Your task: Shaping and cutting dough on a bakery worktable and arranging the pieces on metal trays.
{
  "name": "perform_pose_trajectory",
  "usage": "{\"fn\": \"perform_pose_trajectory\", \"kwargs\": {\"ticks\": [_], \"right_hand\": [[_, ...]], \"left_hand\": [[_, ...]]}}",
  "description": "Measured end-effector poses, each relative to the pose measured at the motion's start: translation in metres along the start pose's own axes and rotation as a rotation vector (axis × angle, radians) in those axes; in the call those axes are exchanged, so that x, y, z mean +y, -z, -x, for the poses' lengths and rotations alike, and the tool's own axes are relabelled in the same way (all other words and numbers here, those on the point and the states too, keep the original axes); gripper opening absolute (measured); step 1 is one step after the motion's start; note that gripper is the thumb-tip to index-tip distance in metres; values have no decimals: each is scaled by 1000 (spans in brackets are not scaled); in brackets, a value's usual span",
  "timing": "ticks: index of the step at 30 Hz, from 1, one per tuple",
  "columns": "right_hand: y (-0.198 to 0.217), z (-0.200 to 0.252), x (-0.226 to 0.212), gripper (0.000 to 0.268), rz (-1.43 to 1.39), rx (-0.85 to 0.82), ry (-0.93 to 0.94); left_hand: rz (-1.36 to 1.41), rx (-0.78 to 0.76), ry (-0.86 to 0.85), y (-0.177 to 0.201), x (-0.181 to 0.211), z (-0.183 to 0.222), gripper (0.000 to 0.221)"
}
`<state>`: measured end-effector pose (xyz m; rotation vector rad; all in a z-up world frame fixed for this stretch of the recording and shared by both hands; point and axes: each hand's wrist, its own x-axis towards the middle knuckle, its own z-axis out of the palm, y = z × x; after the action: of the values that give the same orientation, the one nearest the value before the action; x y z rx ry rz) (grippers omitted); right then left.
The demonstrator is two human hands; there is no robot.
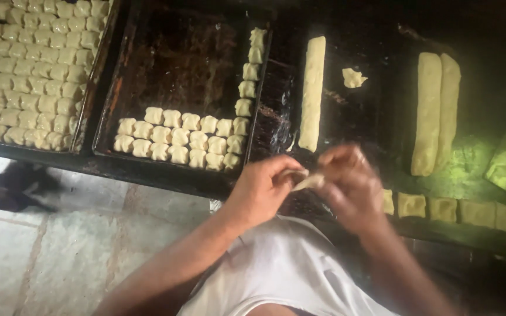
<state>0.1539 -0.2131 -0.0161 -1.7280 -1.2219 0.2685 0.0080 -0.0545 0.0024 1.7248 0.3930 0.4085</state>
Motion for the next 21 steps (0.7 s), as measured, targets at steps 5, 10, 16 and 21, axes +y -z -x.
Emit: {"fn": "perform_pose_trajectory", "kwargs": {"ticks": [5,10,16,21], "right_hand": [[13,-14,-2,24,-536,-62,-450],[25,-24,8,18,-388,-164,-593],[-3,-15,-28,20,422,94,158],[-20,-18,-40,35,466,98,393]], "left_hand": [[15,-114,44,2,13,1,15],[62,-13,-137,0,-1,5,19],[121,-170,144,-2,-11,3,21],[671,-66,299,14,-19,-3,35]]}}
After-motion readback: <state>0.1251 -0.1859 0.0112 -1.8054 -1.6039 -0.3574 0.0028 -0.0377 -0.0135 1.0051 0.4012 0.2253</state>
